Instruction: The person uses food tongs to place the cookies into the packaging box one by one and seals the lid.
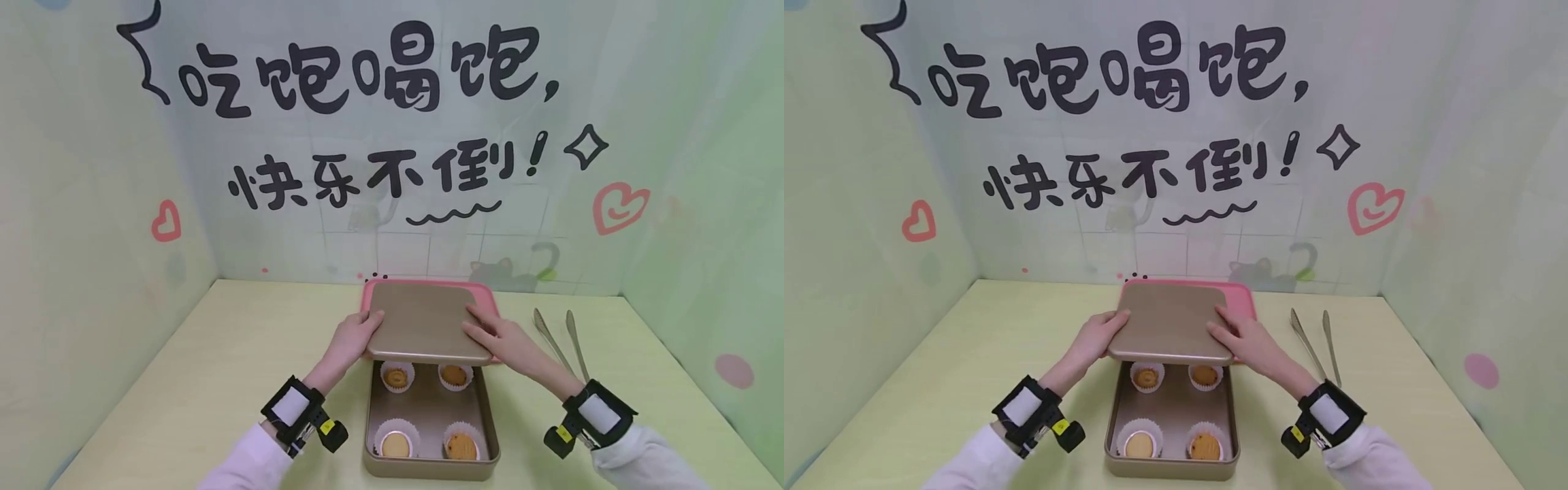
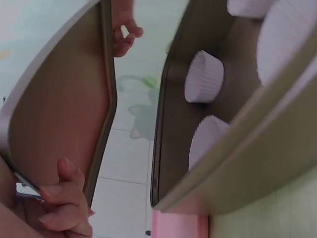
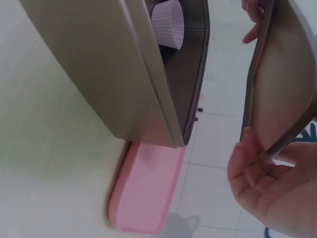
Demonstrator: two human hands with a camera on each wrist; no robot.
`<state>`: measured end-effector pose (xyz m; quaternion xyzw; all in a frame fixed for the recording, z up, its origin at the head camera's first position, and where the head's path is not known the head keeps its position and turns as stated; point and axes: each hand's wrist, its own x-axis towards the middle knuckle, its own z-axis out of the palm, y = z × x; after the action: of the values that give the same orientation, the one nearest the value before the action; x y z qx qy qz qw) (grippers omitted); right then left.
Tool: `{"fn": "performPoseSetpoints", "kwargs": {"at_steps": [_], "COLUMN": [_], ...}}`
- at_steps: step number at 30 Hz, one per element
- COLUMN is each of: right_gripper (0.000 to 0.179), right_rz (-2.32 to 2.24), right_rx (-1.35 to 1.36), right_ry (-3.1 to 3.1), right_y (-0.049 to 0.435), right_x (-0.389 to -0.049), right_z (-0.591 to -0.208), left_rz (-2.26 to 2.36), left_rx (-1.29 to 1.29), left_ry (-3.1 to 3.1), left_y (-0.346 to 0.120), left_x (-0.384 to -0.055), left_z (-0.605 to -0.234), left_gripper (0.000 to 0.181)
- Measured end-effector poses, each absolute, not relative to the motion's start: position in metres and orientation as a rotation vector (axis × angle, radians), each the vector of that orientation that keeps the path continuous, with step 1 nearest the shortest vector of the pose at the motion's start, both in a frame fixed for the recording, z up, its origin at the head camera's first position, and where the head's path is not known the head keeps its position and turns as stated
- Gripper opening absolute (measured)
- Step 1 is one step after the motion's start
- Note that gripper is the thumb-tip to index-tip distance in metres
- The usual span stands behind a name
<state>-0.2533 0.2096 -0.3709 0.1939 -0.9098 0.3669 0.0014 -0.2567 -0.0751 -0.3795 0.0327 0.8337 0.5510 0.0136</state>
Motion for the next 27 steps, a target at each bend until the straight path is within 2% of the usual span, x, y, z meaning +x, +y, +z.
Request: {"fn": "performPoseSetpoints", "kwargs": {"at_steps": [6, 14, 27], "right_gripper": [0.068, 0.066, 0.067], "right_rz": [0.844, 0.502, 0.250], "right_rx": [0.700, 0.624, 0.660], "right_ry": [-2.938, -3.002, -2.922], "right_y": [0.204, 0.199, 0.192], "right_x": [-0.240, -0.205, -0.179], "right_z": [-0.370, -0.382, -0.402], "left_rz": [1.453, 1.151, 1.023], "left_rx": [0.281, 0.458, 0.519], "left_ry": [2.814, 3.000, 3.016], "left_y": [-0.077, -0.078, -0.081], "left_x": [-0.242, -0.211, -0.189], "left_z": [-0.385, -0.399, -0.421], "left_gripper": [0.044, 0.030, 0.032]}}
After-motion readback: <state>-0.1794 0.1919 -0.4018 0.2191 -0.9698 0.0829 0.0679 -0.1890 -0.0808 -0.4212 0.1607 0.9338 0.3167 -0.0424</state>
